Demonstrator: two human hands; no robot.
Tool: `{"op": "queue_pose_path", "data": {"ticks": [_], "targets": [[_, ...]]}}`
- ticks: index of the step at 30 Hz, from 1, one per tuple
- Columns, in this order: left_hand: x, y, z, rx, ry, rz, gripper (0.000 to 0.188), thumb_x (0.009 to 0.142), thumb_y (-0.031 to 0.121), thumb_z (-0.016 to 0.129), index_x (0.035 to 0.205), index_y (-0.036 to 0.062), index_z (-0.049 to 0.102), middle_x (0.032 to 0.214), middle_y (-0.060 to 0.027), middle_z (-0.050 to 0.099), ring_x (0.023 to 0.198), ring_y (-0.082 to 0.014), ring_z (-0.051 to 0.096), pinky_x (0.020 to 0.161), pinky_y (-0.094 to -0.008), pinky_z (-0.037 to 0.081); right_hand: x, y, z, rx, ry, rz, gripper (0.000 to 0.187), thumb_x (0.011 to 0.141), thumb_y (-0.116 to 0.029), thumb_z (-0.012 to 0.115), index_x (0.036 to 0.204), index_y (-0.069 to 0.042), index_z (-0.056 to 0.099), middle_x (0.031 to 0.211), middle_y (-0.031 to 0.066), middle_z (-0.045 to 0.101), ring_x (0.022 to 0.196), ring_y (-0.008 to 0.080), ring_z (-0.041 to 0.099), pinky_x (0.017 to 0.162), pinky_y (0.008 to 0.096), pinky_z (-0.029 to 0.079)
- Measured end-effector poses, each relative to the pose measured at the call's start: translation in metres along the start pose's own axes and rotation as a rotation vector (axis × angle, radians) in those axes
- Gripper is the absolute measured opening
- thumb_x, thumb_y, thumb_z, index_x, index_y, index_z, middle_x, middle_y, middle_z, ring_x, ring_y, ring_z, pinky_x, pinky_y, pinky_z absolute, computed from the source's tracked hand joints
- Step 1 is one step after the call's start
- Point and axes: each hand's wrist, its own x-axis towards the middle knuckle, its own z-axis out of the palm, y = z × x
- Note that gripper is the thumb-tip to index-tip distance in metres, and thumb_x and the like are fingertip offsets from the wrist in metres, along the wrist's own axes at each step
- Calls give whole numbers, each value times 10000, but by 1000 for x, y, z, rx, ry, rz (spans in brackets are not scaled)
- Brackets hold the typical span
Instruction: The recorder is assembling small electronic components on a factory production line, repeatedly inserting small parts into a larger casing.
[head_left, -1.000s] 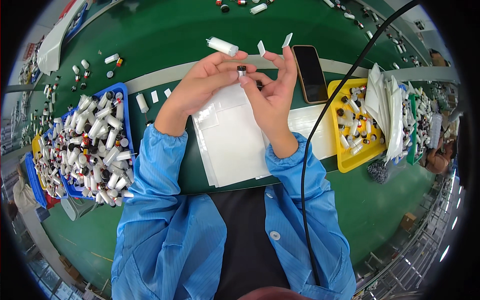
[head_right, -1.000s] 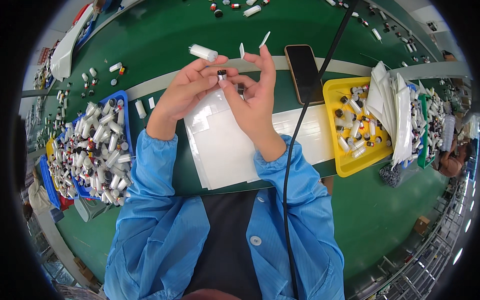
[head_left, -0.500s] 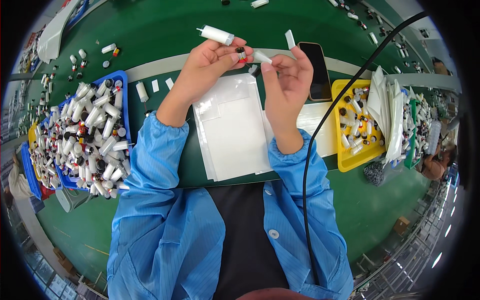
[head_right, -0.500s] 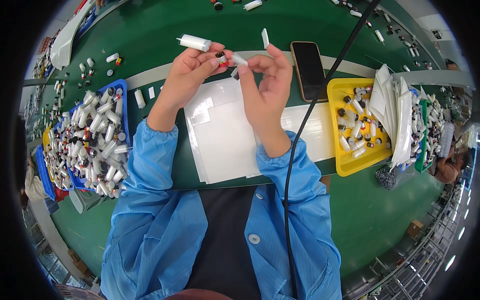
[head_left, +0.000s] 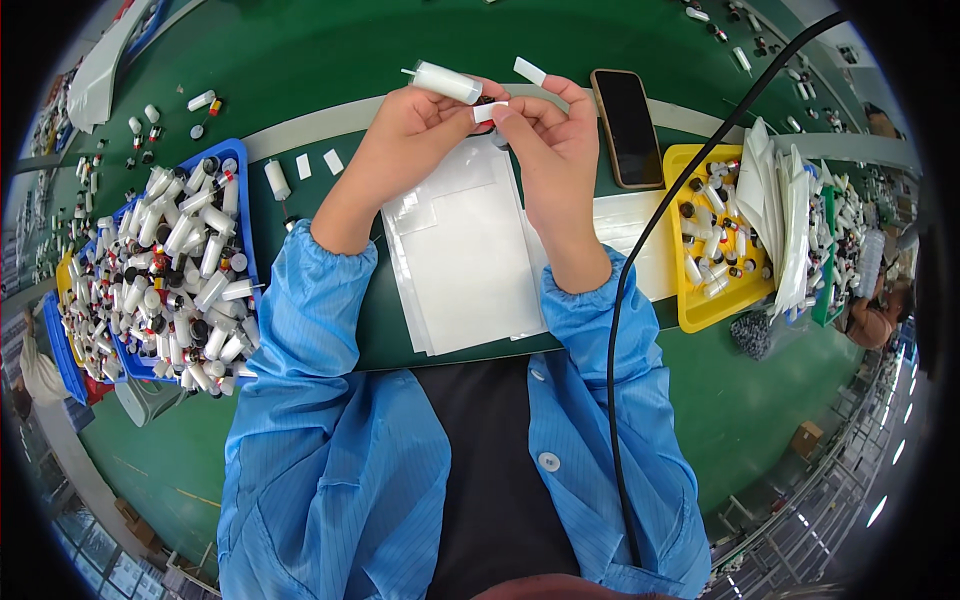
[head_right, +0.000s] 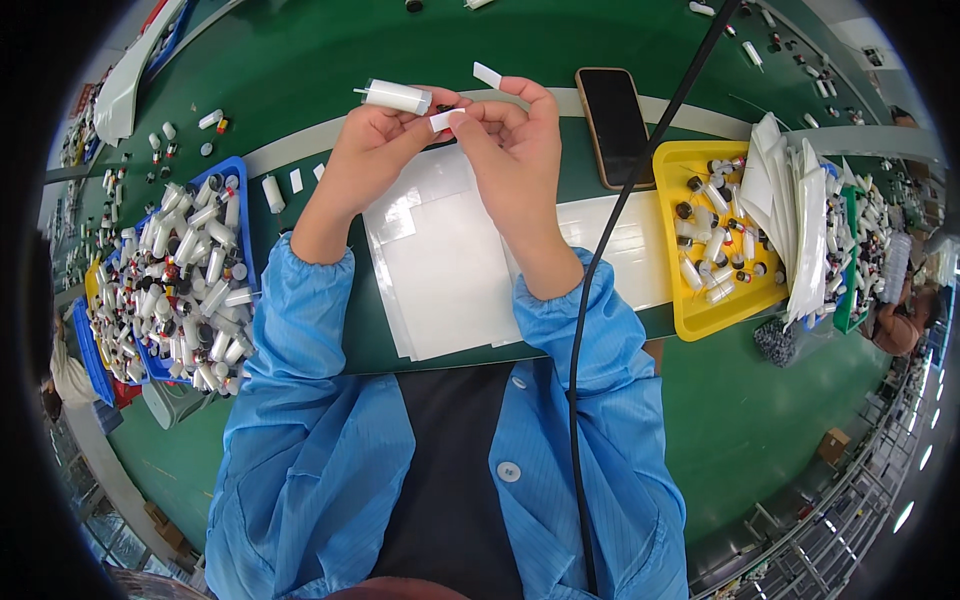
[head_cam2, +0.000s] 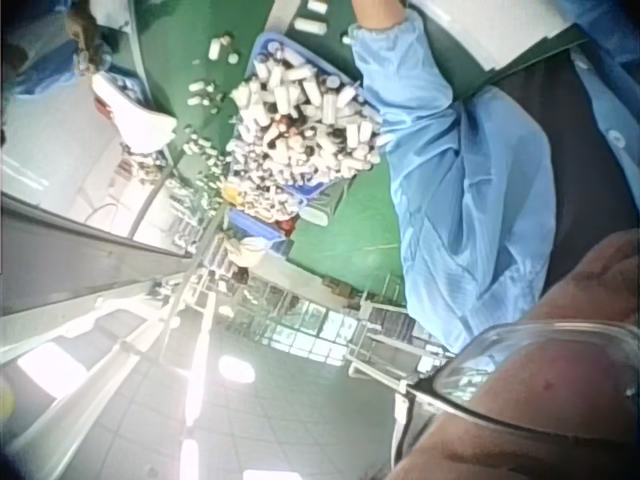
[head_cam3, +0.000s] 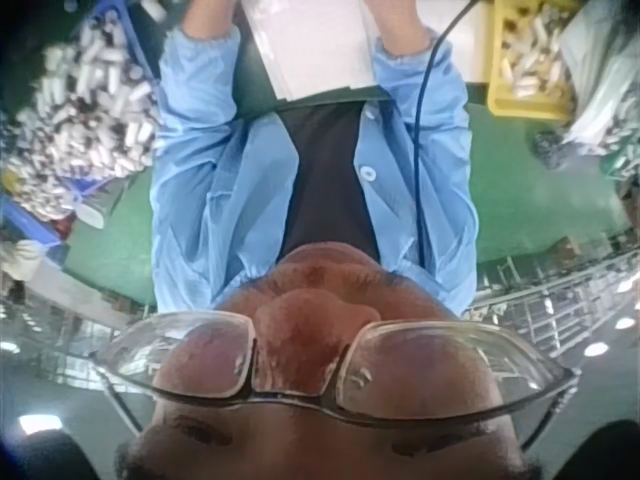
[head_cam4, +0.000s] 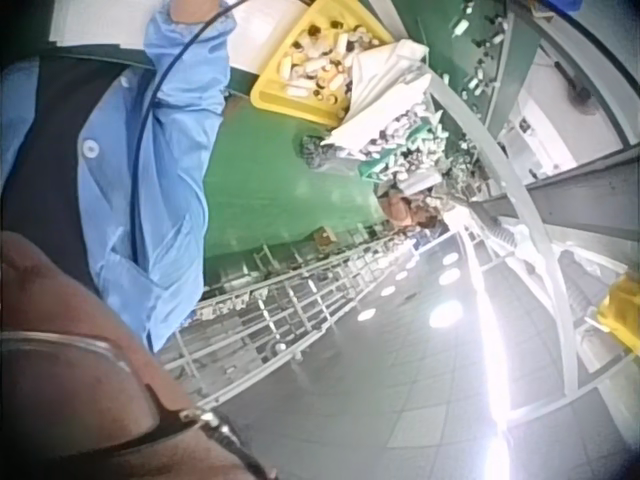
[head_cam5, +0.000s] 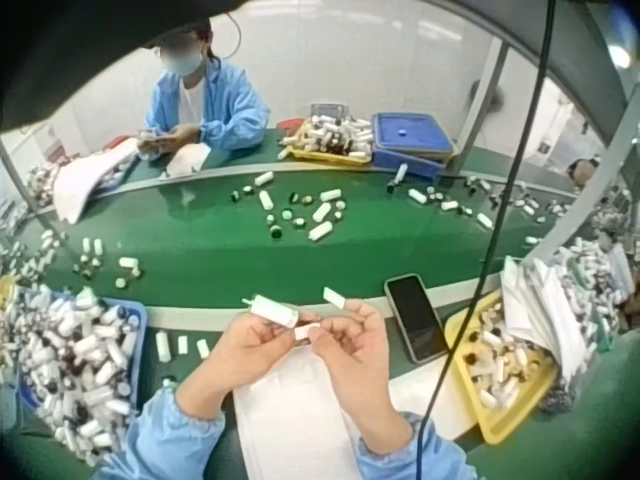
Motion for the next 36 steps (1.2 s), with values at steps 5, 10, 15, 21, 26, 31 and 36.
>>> {"op": "queue_pose_path", "data": {"ticks": [5, 10, 15, 21, 26, 31, 36], "targets": [[-2, 11, -2, 232, -8, -5, 312, 957, 18, 599, 1264, -34, 621, 1194, -124, 690, 1076, -173, 655, 967, -305, 529, -2, 7, -4, -120, 21, -80, 537, 844, -32, 749, 1258, 3, 408, 929, 81, 686, 867, 113, 620, 825, 254, 457], [-3, 7, -6, -21, -61, 7, 345, 946, 43, 634, 1284, -24, 620, 1213, -129, 684, 1110, -189, 644, 968, -313, 525, -4, 6, -14, -533, 24, -238, 724, 798, -64, 789, 1380, -43, 361, 1092, 62, 603, 997, 138, 566, 871, 294, 443], [-3, 22, -7, 10, -253, 96, 380, 930, 56, 648, 1299, -25, 610, 1256, -144, 663, 1133, -219, 640, 954, -316, 526, -1, -7, -8, 254, -131, 254, 857, 772, 22, 756, 1461, -108, 262, 1330, 99, 340, 1090, 177, 512, 942, 322, 459], [15, 56, -90, 274, 165, 96, 390, 829, -38, 731, 1210, -27, 651, 1088, -174, 721, 946, -219, 709, 825, -281, 569, 5, 10, -21, 168, 75, 26, 416, 943, -69, 633, 1330, -69, 480, 1140, 15, 543, 961, 99, 543, 843, 245, 437], [44, 45, -213, 1322, 489, -273, 507, 768, 227, 813, 1196, 1, 662, 1061, -200, 725, 935, -322, 721, 850, -393, 569, -4, 1, -13, 23, 113, -4, 83, 946, -37, 664, 1006, -5, 618, 896, -11, 631, 822, 45, 566, 750, 190, 455], [137, 13, -200, 1450, 546, -27, 495, 869, 478, 637, 1071, 35, 727, 1003, -232, 719, 1017, -415, 670, 934, -449, 515, -2, 9, -11, -14, 120, -82, 79, 937, -21, 669, 994, -9, 616, 872, -16, 620, 789, 34, 549, 720, 185, 440], [214, -35, -178, 1256, 577, -285, 603, 882, 593, 554, 1032, 36, 727, 1101, -219, 699, 1062, -388, 660, 924, -461, 515, -5, 31, -17, -160, 88, -147, 78, 921, -28, 683, 975, -21, 628, 827, -30, 591, 725, 30, 507, 660, 191, 415]]}}
